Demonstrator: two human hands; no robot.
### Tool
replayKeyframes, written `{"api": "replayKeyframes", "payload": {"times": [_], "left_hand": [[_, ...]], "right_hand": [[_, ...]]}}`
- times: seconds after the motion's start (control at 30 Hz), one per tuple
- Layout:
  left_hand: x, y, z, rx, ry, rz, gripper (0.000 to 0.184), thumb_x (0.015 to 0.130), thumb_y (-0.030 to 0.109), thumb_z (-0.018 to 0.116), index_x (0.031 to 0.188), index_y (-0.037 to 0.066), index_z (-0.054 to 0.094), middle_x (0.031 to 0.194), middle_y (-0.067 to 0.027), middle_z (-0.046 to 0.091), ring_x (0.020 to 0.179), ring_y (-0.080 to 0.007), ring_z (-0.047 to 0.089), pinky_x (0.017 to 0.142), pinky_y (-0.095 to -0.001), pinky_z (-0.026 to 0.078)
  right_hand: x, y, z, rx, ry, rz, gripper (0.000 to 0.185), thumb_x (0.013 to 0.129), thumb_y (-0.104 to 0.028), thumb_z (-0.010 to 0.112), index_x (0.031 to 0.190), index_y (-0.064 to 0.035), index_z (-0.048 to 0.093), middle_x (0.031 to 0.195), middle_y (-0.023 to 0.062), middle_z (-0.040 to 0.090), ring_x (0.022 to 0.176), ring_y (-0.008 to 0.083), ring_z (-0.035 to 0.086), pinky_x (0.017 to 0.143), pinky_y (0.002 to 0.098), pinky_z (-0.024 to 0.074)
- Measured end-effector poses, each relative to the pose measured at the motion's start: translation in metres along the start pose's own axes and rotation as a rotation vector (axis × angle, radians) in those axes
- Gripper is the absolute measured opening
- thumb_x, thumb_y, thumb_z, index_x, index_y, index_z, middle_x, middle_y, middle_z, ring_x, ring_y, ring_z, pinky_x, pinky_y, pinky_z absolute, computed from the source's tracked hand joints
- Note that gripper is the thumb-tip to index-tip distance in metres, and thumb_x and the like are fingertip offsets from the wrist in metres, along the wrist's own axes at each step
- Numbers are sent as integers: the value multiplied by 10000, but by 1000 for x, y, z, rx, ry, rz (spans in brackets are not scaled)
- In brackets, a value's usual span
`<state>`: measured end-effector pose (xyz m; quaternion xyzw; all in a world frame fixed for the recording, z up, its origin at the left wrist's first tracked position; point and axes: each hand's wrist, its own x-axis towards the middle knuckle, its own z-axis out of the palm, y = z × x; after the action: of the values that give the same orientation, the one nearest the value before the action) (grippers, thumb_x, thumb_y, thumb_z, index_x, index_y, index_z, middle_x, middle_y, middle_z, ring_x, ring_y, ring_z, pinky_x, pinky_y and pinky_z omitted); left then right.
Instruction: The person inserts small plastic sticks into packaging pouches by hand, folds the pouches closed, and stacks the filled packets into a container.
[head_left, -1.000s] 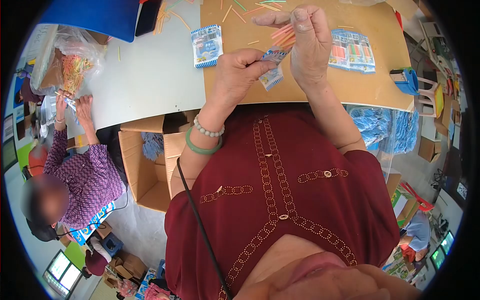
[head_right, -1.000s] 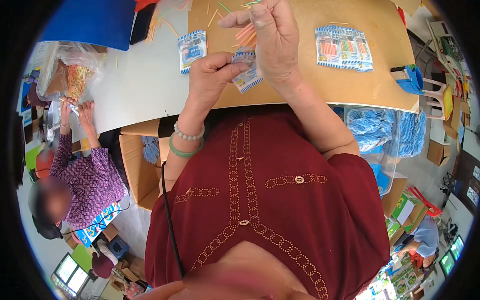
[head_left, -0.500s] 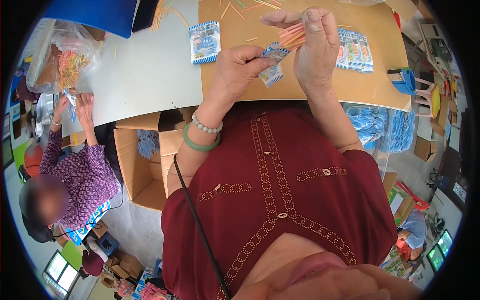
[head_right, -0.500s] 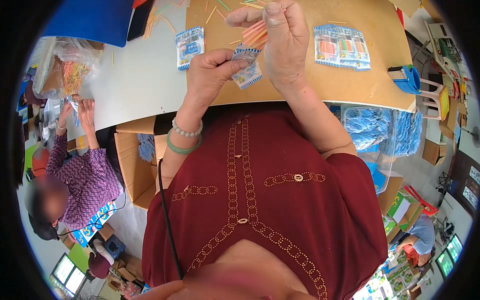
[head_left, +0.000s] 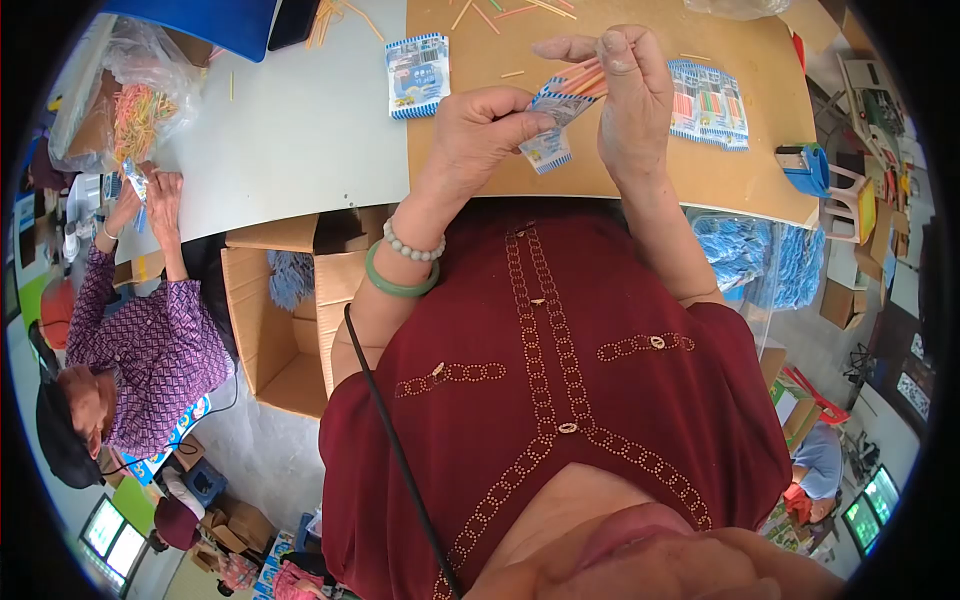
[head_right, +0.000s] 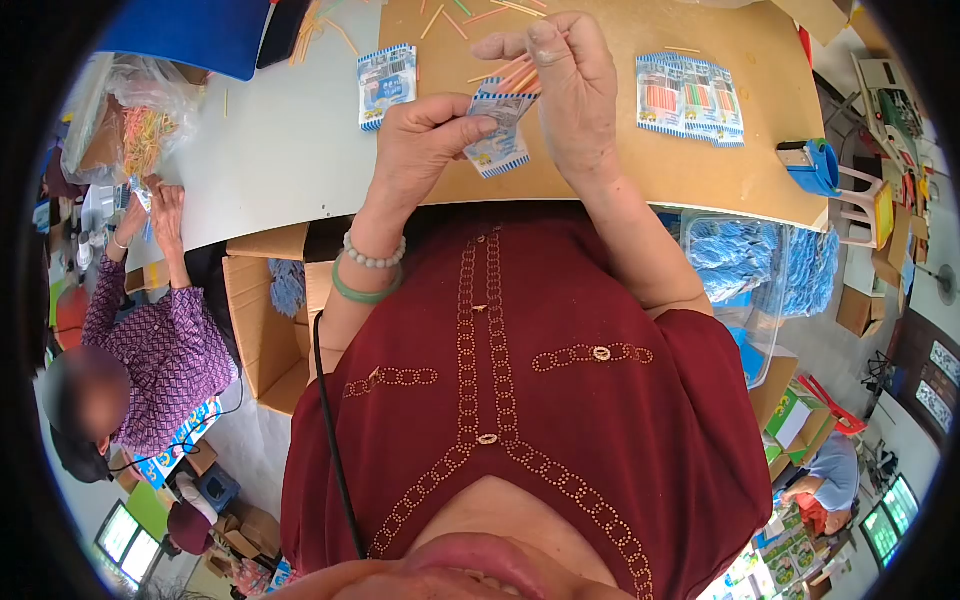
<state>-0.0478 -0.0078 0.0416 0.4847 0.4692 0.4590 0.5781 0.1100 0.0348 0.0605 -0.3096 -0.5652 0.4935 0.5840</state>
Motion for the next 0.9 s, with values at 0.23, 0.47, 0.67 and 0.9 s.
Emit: {"api": "replayKeyframes", "payload": {"times": [0.23,0.47,0.67,0.9], "left_hand": [[0,0,-5,-66,26,-16,119,800,81,714,846,-23,680,687,3,605,607,-40,528,538,-185,446],[-3,2,-6,-99,34,-3,120,804,72,708,874,-22,680,719,-2,620,622,-46,541,549,-189,457],[-3,-1,-7,-80,50,4,109,799,63,707,871,-15,683,713,6,618,622,-44,541,551,-190,459],[-4,-5,-8,-46,13,94,111,810,56,691,898,-11,687,753,0,643,656,-37,553,572,-187,450]], "right_hand": [[1,3,1,55,-108,-110,227,997,-245,409,895,-43,434,897,215,667,898,230,647,813,296,486],[-1,3,-1,2,-175,-30,204,994,-212,408,888,-39,427,916,228,659,926,265,636,891,361,461],[-1,2,1,-1,-137,-247,196,998,-210,420,921,-31,436,923,161,668,877,144,621,766,247,483],[-5,0,2,-164,-209,-66,198,988,-207,420,913,-31,471,1004,181,658,940,175,610,817,286,465]]}}
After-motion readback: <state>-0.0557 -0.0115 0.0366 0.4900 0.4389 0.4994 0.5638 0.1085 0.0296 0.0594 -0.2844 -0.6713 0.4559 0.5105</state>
